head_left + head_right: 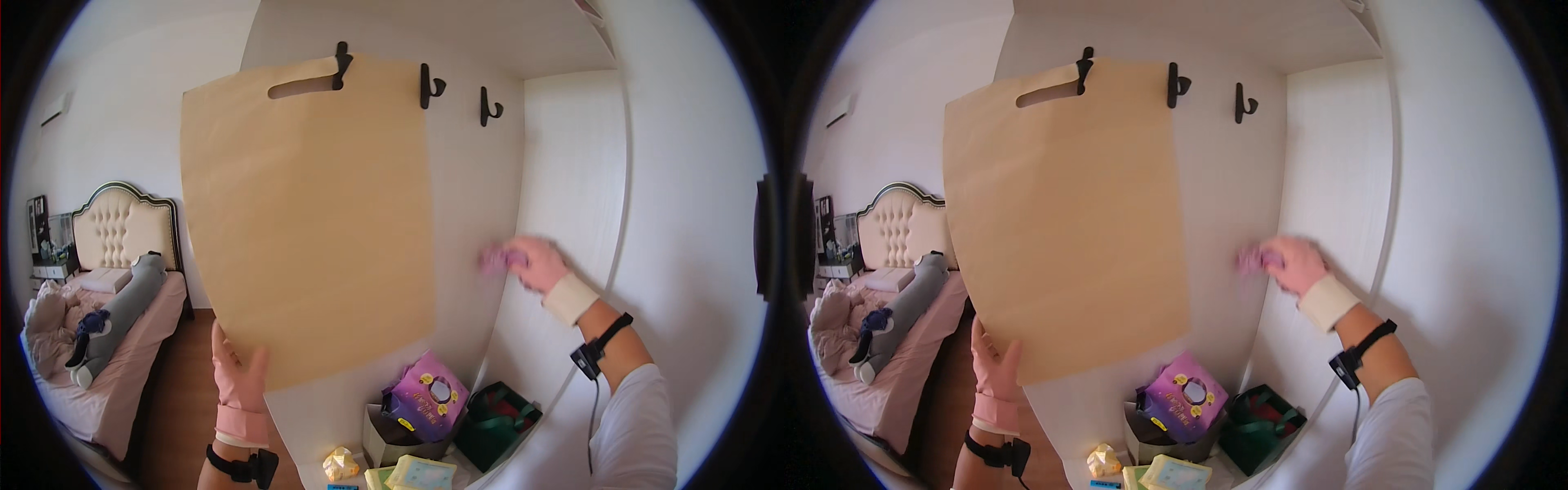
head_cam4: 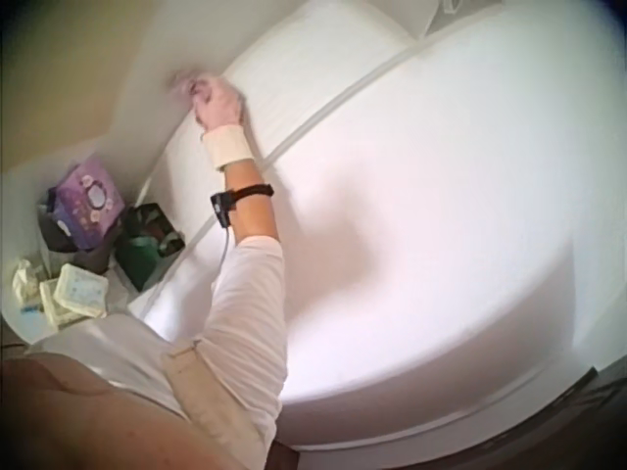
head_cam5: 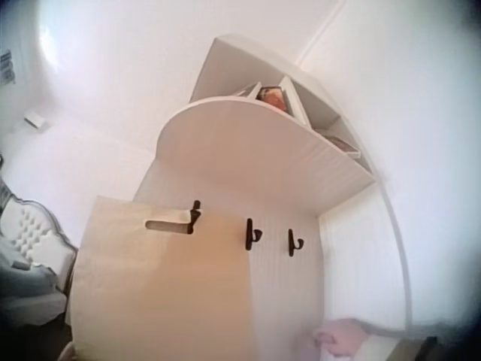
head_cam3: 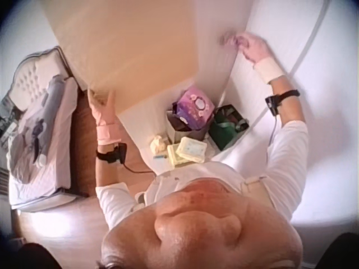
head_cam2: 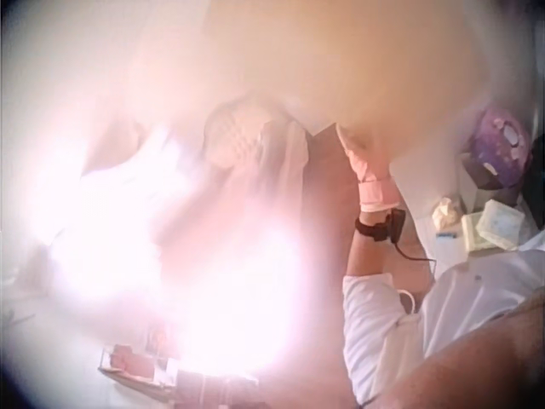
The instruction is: The person wrings a cloth in a bucket of water, wipes shelves and items on a display shelf with the cloth, and wipes down the sliding doors of a wardrobe.
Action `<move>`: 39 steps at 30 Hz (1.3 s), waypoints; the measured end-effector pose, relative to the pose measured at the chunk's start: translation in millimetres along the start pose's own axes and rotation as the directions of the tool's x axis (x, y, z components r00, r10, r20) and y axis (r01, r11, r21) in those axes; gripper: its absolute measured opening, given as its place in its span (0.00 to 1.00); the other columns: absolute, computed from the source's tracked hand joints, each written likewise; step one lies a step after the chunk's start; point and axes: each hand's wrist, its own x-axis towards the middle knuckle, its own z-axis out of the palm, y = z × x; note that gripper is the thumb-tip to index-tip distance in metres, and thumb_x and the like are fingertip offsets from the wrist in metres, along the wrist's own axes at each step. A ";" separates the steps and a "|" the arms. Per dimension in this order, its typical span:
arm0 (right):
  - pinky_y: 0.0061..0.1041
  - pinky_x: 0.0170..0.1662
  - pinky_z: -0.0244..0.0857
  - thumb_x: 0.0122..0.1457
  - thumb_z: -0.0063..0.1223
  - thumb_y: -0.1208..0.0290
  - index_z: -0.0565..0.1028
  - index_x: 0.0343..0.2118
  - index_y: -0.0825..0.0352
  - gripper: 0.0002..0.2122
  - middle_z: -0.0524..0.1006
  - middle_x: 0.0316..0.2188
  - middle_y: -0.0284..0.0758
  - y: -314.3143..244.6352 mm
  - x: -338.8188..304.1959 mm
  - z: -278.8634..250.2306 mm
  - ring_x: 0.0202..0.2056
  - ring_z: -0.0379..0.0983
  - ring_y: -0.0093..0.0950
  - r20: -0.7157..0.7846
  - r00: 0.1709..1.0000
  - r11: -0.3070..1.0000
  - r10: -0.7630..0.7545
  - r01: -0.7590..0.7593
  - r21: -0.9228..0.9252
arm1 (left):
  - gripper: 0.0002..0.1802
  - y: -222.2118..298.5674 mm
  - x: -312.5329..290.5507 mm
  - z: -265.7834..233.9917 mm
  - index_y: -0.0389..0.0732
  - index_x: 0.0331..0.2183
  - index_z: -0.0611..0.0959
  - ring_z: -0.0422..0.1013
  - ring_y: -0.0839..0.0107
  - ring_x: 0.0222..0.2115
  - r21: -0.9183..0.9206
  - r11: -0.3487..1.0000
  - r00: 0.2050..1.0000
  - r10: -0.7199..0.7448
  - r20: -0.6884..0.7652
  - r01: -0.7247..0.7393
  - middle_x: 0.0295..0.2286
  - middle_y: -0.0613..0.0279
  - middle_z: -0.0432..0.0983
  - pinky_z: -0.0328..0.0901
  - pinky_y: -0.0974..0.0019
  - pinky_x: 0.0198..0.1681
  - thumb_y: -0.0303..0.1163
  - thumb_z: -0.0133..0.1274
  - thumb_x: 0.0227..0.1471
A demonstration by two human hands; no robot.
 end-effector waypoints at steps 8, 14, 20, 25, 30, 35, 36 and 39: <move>0.35 0.58 0.60 0.56 0.58 0.58 0.61 0.59 0.70 0.32 0.61 0.59 0.47 16.2 124.1 45.3 0.56 0.62 0.42 -0.646 0.610 0.886 0.460 -0.360 0.290 | 0.19 -3.1 37.8 -64.5 0.29 0.49 0.73 0.75 0.75 0.33 -0.332 0.924 0.981 -0.182 0.061 0.192 0.35 0.57 0.80 0.69 0.73 0.35 0.18 0.50 0.53; 0.38 0.63 0.52 0.50 0.63 0.61 0.59 0.61 0.66 0.37 0.59 0.59 0.46 -126.3 105.2 73.6 0.59 0.57 0.45 -0.568 0.813 0.992 -0.128 0.091 -0.093 | 0.27 40.1 59.6 -133.1 0.30 0.50 0.72 0.76 0.63 0.40 -0.488 0.788 0.924 -0.278 0.263 0.376 0.41 0.50 0.77 0.72 0.65 0.45 0.26 0.54 0.45; 0.41 0.62 0.53 0.50 0.62 0.61 0.60 0.62 0.63 0.36 0.58 0.62 0.46 -87.4 132.5 69.1 0.62 0.54 0.46 -0.734 0.676 0.997 0.061 -0.001 0.083 | 0.28 43.3 60.9 -130.6 0.30 0.50 0.73 0.76 0.62 0.41 -0.529 0.590 0.771 -0.284 0.570 0.609 0.43 0.50 0.77 0.72 0.62 0.46 0.28 0.51 0.45; 0.40 0.62 0.53 0.50 0.62 0.60 0.62 0.61 0.62 0.34 0.59 0.61 0.45 -158.0 124.6 76.7 0.62 0.54 0.46 -0.566 0.746 0.884 0.351 -0.065 0.463 | 0.30 73.9 44.6 -143.8 0.31 0.52 0.72 0.76 0.62 0.41 -0.579 0.412 0.708 -0.337 0.621 0.704 0.43 0.50 0.77 0.71 0.62 0.46 0.31 0.52 0.46; 0.39 0.62 0.53 0.49 0.63 0.61 0.63 0.60 0.62 0.34 0.60 0.60 0.45 -240.4 75.6 119.5 0.61 0.55 0.45 -0.448 0.893 0.937 0.047 0.116 0.330 | 0.27 84.4 28.3 -168.1 0.32 0.51 0.72 0.74 0.65 0.43 -0.442 0.842 0.921 -0.150 0.360 0.310 0.46 0.51 0.74 0.69 0.65 0.48 0.29 0.57 0.48; 0.39 0.61 0.54 0.49 0.63 0.62 0.64 0.60 0.62 0.34 0.61 0.59 0.45 -278.3 30.2 112.4 0.61 0.57 0.45 -0.338 0.926 0.943 -0.169 0.251 0.216 | 0.21 94.9 28.3 -171.4 0.31 0.49 0.74 0.72 0.68 0.44 -0.344 0.918 0.868 0.001 0.497 0.196 0.45 0.56 0.74 0.65 0.71 0.49 0.30 0.54 0.55; 0.39 0.61 0.54 0.49 0.63 0.62 0.64 0.60 0.62 0.34 0.61 0.59 0.45 -286.2 27.0 119.5 0.61 0.57 0.45 -0.309 0.931 0.938 -0.194 0.268 0.219 | 0.20 92.0 34.5 -171.3 0.31 0.49 0.74 0.72 0.69 0.44 -0.426 0.806 0.803 -0.098 0.588 0.411 0.44 0.57 0.75 0.66 0.72 0.48 0.30 0.54 0.56; 0.38 0.61 0.54 0.48 0.64 0.63 0.64 0.59 0.63 0.34 0.62 0.58 0.45 -308.6 15.2 135.6 0.60 0.57 0.45 -0.243 0.939 0.927 -0.245 0.300 0.225 | 0.20 78.8 44.2 -172.6 0.32 0.49 0.74 0.73 0.73 0.42 -0.456 0.478 0.587 -0.167 0.792 0.751 0.42 0.59 0.76 0.67 0.73 0.47 0.29 0.54 0.56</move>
